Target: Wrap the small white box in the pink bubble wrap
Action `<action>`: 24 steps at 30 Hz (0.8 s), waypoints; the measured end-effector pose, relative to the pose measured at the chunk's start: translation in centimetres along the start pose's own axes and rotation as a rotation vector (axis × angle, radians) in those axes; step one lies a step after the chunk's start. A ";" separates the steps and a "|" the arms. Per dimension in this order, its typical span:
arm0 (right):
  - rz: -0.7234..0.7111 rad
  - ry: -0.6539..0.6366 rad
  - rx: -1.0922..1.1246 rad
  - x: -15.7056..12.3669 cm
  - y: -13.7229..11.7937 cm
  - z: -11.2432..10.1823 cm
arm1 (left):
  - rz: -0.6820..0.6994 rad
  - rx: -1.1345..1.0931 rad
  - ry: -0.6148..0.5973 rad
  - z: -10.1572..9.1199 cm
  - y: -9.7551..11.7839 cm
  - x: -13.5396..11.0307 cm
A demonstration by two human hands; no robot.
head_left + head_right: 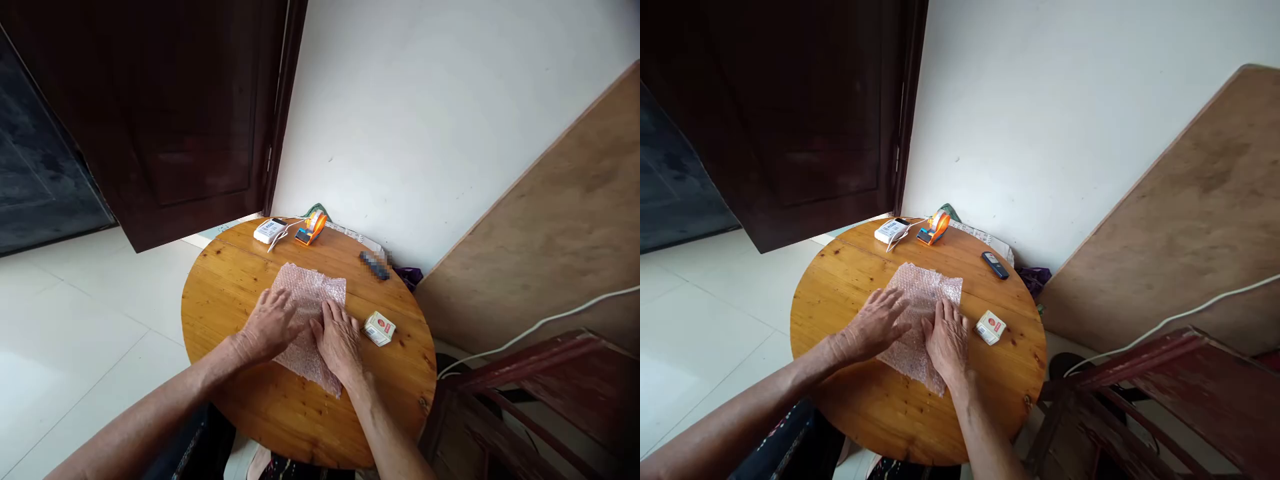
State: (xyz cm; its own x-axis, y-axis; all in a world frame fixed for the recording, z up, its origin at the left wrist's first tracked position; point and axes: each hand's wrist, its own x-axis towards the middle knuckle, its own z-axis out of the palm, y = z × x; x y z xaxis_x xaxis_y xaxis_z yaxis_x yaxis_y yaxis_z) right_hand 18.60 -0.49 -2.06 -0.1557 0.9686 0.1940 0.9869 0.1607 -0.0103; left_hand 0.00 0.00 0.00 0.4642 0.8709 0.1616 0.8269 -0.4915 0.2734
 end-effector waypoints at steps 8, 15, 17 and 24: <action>-0.012 0.023 0.060 0.2 0.8 0.0 | 0.218 -0.104 -0.016 3.5 0.9 0.4; -0.060 0.256 0.163 0.4 4.1 -3.3 | 0.233 -0.107 -0.022 3.6 0.9 -0.1; 0.021 0.250 0.132 0.0 6.1 -4.3 | 0.231 -0.108 -0.021 3.6 0.9 0.0; 0.433 -0.098 0.175 -1.8 11.4 -4.5 | 0.218 -0.137 -0.008 3.6 1.1 -0.1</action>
State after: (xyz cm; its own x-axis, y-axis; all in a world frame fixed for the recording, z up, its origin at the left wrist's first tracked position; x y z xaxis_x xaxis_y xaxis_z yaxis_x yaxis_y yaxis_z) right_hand 30.30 -1.28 1.87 0.2565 0.9656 0.0422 0.9416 -0.2398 -0.2366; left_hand 1.98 -0.57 -3.12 0.6293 0.7443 0.2236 0.6569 -0.6632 0.3586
